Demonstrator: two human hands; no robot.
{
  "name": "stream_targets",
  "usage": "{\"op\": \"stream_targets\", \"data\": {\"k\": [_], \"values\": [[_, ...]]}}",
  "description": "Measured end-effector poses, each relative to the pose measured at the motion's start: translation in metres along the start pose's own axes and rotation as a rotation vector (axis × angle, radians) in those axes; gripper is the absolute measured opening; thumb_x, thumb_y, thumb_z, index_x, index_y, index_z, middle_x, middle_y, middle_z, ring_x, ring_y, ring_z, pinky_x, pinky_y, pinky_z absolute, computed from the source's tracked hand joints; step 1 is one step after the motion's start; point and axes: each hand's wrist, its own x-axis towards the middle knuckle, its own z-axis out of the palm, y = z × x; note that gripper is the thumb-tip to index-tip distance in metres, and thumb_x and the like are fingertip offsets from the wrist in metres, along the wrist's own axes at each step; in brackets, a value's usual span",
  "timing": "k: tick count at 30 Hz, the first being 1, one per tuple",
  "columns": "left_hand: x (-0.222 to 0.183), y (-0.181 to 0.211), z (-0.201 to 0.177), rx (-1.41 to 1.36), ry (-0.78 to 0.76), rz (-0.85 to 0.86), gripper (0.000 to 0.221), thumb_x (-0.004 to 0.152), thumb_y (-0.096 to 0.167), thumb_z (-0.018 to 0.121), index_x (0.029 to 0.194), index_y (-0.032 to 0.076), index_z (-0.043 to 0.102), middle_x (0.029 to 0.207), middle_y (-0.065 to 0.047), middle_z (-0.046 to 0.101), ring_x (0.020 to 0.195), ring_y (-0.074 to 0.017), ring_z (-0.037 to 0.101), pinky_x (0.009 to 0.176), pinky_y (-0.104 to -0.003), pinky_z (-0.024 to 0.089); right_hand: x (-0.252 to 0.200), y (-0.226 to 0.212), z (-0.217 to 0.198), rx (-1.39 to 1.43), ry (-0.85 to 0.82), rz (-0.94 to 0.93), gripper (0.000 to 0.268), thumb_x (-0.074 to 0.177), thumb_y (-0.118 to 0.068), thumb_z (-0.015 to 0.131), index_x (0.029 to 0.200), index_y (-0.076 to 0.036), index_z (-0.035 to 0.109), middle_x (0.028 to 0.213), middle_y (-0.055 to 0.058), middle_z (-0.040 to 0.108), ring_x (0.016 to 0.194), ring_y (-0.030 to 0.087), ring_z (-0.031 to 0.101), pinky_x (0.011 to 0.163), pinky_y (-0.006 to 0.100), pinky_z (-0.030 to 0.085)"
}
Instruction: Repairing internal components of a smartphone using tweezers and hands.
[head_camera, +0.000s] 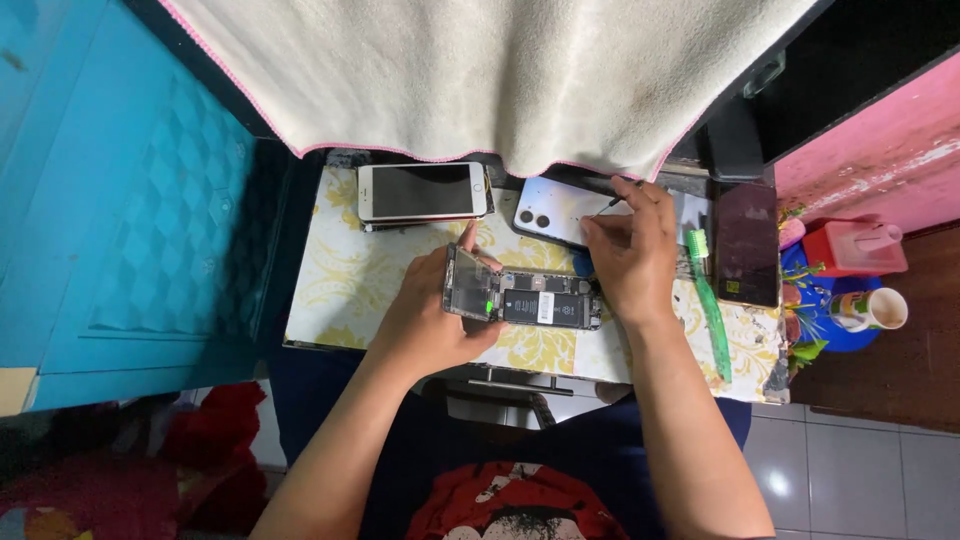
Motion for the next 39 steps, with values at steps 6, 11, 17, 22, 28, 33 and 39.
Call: {"op": "stream_targets", "data": {"k": [6,11,17,22,28,33,39], "values": [[-0.002,0.001,-0.001,0.003,0.022,0.018,0.108,0.066,0.026,0.085,0.156,-0.006,0.033,0.117,-0.006,0.075,0.118,-0.0332,0.062,0.099,-0.05,0.046,-0.002,0.003,0.0,0.008,0.011,-0.048,0.048,0.094,0.012,0.074,0.138,0.01,0.053,0.126,0.028,0.043,0.092,0.05,0.072,0.078,0.058,0.063],[-0.002,0.002,-0.001,0.0,0.026,0.03,0.11,0.065,0.027,0.087,0.155,-0.007,0.034,0.118,-0.007,0.075,0.118,-0.0343,0.063,0.098,-0.051,0.047,-0.005,0.003,-0.006,-0.01,0.057,-0.129,0.045,0.096,0.011,0.071,0.137,0.006,0.053,0.126,0.023,0.045,0.095,0.046,0.073,0.079,0.055,0.065],[-0.003,0.001,-0.002,0.012,0.01,0.013,0.109,0.066,0.028,0.086,0.155,-0.008,0.033,0.117,-0.008,0.076,0.119,-0.0344,0.063,0.099,-0.05,0.046,-0.01,0.001,-0.005,-0.022,0.079,-0.311,0.023,0.094,0.009,0.071,0.116,0.003,0.07,0.112,0.018,0.064,0.09,0.038,0.076,0.074,0.044,0.064],[-0.006,0.001,-0.002,0.042,-0.009,-0.017,0.112,0.065,0.029,0.085,0.157,-0.005,0.031,0.119,-0.003,0.076,0.121,-0.0298,0.062,0.099,-0.046,0.046,-0.024,-0.017,0.011,0.204,-0.022,-0.284,0.036,0.09,0.007,0.076,0.123,0.005,0.062,0.104,0.023,0.072,0.082,0.038,0.076,0.072,0.047,0.064],[-0.003,0.004,-0.002,0.038,-0.011,-0.04,0.11,0.066,0.028,0.084,0.156,-0.007,0.032,0.118,-0.008,0.076,0.121,-0.0328,0.062,0.1,-0.048,0.046,-0.03,-0.02,0.017,0.219,-0.181,-0.14,0.03,0.089,0.003,0.078,0.114,0.001,0.062,0.103,0.018,0.077,0.082,0.036,0.079,0.07,0.045,0.065],[-0.001,0.007,-0.005,0.035,-0.012,-0.023,0.107,0.066,0.028,0.084,0.155,-0.005,0.035,0.118,-0.006,0.076,0.12,-0.031,0.063,0.099,-0.047,0.046,-0.029,-0.024,0.017,0.243,-0.181,-0.133,0.027,0.089,0.006,0.077,0.109,0.006,0.059,0.101,0.021,0.076,0.08,0.036,0.078,0.067,0.042,0.064],[0.001,0.008,-0.005,0.033,-0.007,0.003,0.099,0.068,0.026,0.085,0.151,-0.005,0.042,0.119,-0.009,0.075,0.119,-0.0323,0.063,0.099,-0.048,0.045,-0.026,-0.024,0.016,0.243,-0.191,-0.15,0.027,0.088,0.007,0.079,0.108,0.007,0.06,0.1,0.022,0.075,0.079,0.036,0.078,0.067,0.041,0.064]]}}
